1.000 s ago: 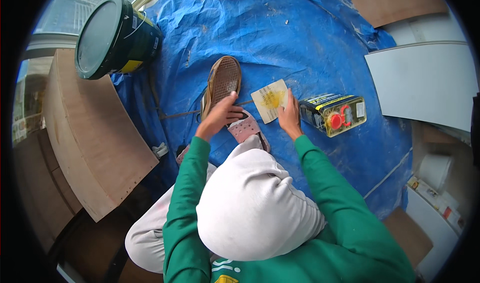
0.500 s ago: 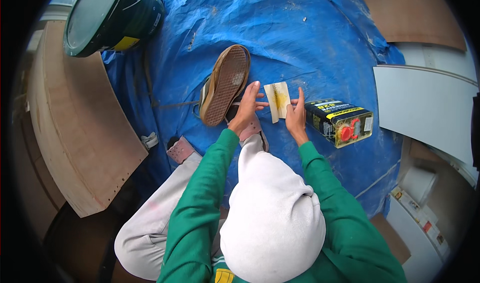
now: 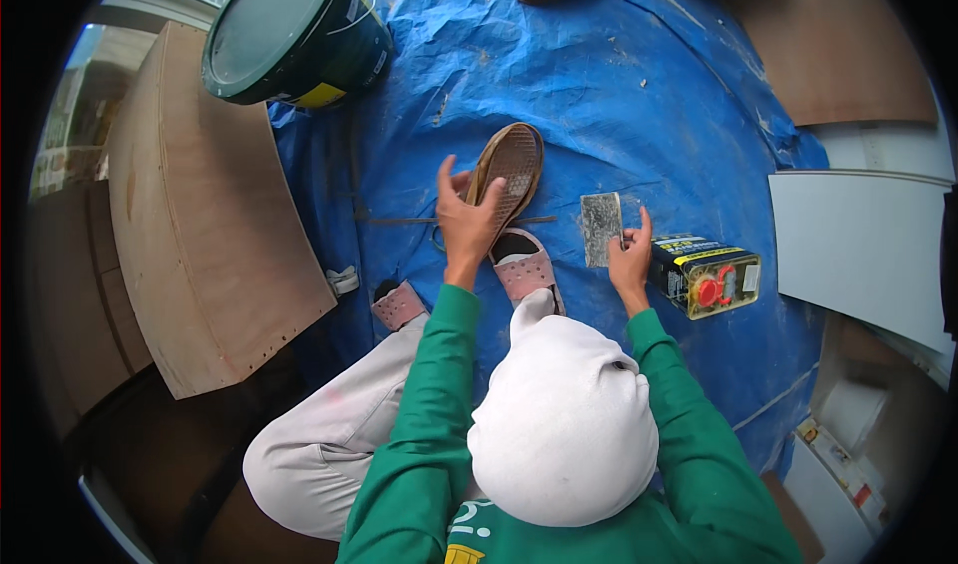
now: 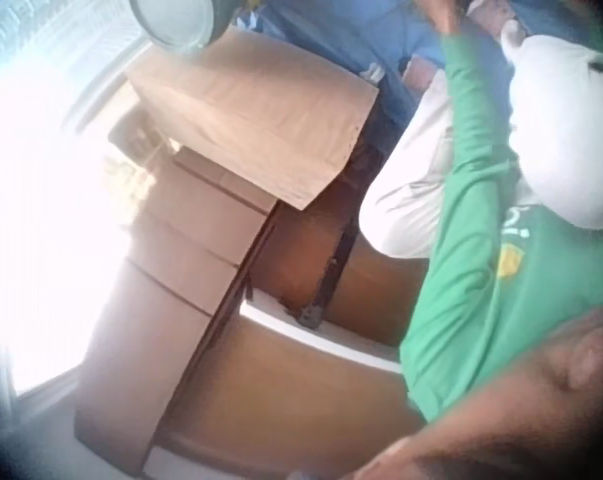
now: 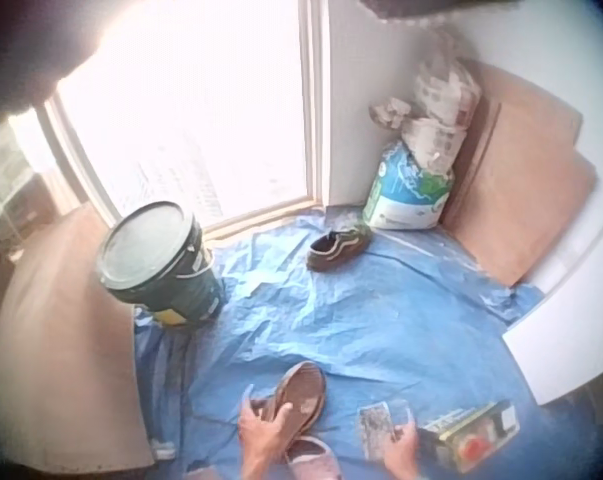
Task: The person cleans a shoe sole with sandpaper, applies adhesive from a tin, and presses a detached strap back onto the sole to repair it.
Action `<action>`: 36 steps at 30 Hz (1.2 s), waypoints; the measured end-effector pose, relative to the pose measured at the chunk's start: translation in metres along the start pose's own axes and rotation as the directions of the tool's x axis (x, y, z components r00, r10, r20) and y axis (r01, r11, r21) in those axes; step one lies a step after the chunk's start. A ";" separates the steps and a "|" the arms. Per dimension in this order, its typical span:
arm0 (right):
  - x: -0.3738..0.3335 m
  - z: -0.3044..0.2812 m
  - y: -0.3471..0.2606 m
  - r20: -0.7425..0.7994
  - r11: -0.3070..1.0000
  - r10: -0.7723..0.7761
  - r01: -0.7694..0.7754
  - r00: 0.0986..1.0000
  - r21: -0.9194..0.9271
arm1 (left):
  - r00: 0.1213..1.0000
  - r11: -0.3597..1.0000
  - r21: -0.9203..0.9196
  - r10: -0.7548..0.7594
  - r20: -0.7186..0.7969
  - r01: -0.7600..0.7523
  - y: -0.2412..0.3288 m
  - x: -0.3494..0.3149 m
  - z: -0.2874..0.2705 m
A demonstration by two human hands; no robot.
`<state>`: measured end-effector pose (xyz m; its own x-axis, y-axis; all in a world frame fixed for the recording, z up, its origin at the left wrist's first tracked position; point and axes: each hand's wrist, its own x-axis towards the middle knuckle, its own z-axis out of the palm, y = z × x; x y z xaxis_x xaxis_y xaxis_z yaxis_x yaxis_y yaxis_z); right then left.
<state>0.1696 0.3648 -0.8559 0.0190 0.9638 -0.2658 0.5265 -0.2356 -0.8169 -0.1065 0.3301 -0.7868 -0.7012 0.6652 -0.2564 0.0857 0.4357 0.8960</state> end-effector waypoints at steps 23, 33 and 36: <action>0.119 0.038 -0.071 -0.053 0.913 0.215 -0.182 0.975 0.365 | 0.937 0.881 0.322 0.336 0.092 -0.348 -0.033 0.019 -0.032; 0.405 0.061 -0.107 -0.125 0.999 -0.041 0.038 0.991 -0.031 | 0.758 0.795 -0.003 0.580 0.297 -0.607 0.099 0.229 -0.015; 0.416 0.047 -0.072 0.082 0.994 -0.016 0.024 0.997 -0.102 | 0.737 0.813 -0.048 0.550 0.393 -0.581 0.129 0.261 -0.024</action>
<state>0.0997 0.7774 -0.9316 -0.0591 0.9540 -0.2939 0.6110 -0.1983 -0.7664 -0.2958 0.5456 -0.7295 -0.1914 0.9682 0.1611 0.4433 -0.0612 0.8943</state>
